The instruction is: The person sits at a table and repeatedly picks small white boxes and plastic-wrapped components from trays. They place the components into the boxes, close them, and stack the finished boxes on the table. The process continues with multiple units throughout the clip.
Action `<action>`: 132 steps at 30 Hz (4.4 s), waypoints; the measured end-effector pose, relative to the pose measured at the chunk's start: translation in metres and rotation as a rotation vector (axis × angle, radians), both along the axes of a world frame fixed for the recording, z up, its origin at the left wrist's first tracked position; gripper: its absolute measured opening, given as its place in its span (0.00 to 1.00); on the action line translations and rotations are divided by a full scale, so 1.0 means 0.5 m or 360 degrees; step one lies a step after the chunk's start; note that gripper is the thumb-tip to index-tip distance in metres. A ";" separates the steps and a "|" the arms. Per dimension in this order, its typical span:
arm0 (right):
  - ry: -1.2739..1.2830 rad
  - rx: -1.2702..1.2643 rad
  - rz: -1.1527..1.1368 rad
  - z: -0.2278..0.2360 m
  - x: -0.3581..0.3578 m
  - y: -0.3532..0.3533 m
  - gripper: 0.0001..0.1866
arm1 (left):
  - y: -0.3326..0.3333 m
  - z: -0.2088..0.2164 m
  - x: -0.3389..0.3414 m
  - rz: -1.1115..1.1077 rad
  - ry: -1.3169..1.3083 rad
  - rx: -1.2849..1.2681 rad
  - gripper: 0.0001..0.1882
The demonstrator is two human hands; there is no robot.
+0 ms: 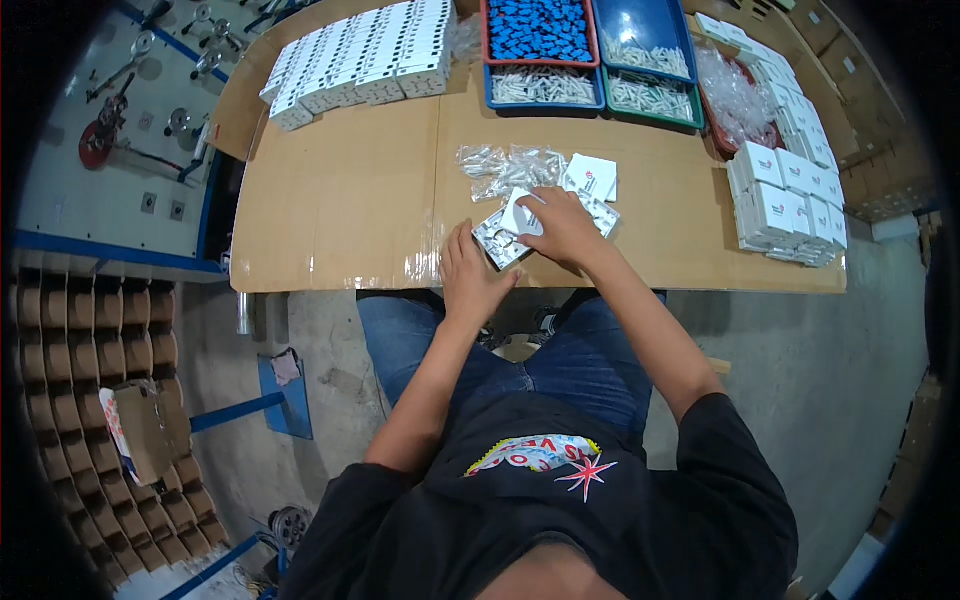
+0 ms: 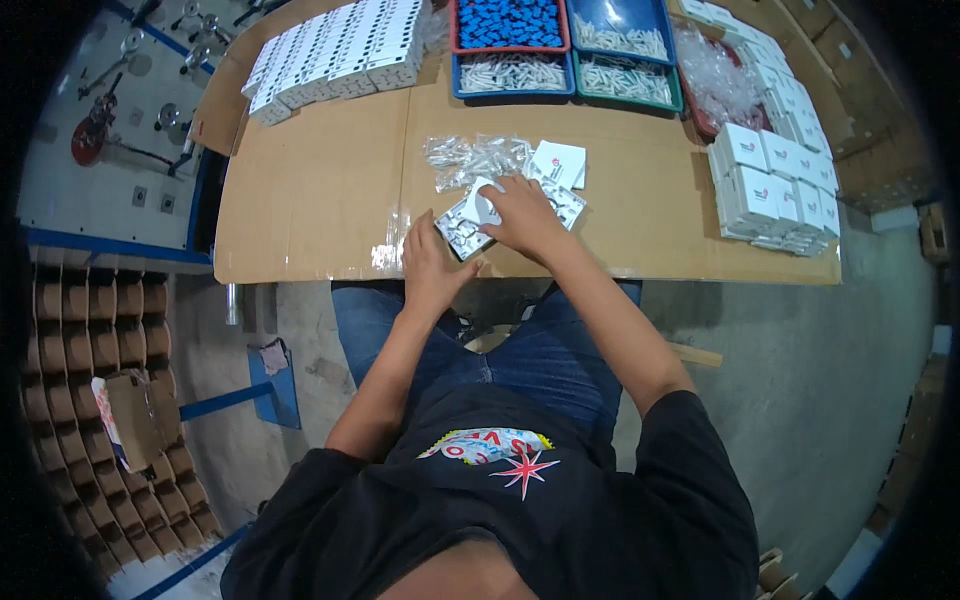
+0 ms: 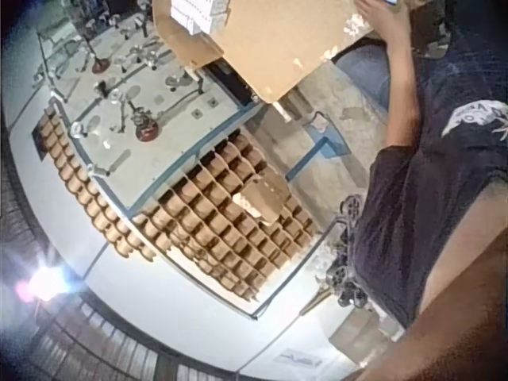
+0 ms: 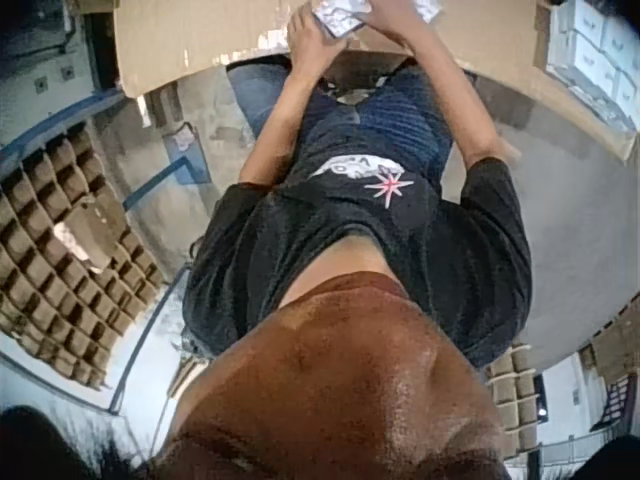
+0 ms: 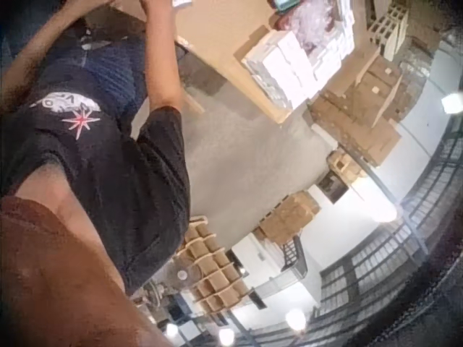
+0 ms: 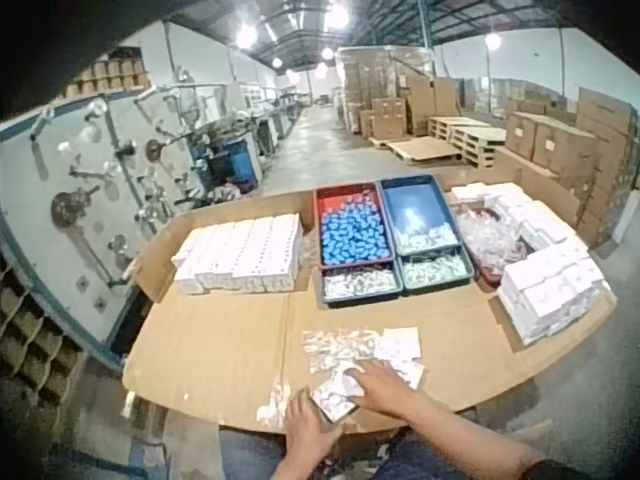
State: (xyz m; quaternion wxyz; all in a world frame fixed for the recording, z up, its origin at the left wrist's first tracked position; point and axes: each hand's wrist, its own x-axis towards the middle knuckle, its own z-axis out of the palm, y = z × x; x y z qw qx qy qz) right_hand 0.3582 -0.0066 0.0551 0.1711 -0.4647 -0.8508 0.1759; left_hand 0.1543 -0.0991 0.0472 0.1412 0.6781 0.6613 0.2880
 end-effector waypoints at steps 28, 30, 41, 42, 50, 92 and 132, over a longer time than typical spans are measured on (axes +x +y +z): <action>0.3018 -0.1982 -0.0387 0.139 -0.039 -0.119 0.36 | -0.021 0.111 -0.017 0.0297 -0.3408 -0.0811 0.34; 0.3042 -0.2031 -0.0458 0.136 -0.041 -0.125 0.36 | -0.023 0.103 -0.017 0.0172 -0.3338 -0.0791 0.34; 0.1666 -0.0590 -0.0436 0.128 -0.095 -0.184 0.29 | -0.033 0.141 0.004 0.0015 -0.2963 -0.0659 0.38; 0.1569 -0.0504 -0.0409 0.126 -0.103 -0.193 0.30 | -0.034 0.143 0.006 -0.0009 -0.2949 -0.0625 0.38; 0.1133 0.0000 -0.0365 0.162 -0.138 -0.223 0.34 | -0.044 0.164 0.007 -0.0090 -0.2881 -0.0439 0.36; 0.2067 -0.0491 -0.1020 0.114 -0.119 -0.164 0.34 | -0.072 0.136 0.071 -0.0834 -0.1805 -0.0115 0.37; -0.0386 0.1137 -0.1791 0.099 0.816 -0.067 0.21 | -0.076 0.023 0.118 -0.0553 -0.1706 -0.1121 0.25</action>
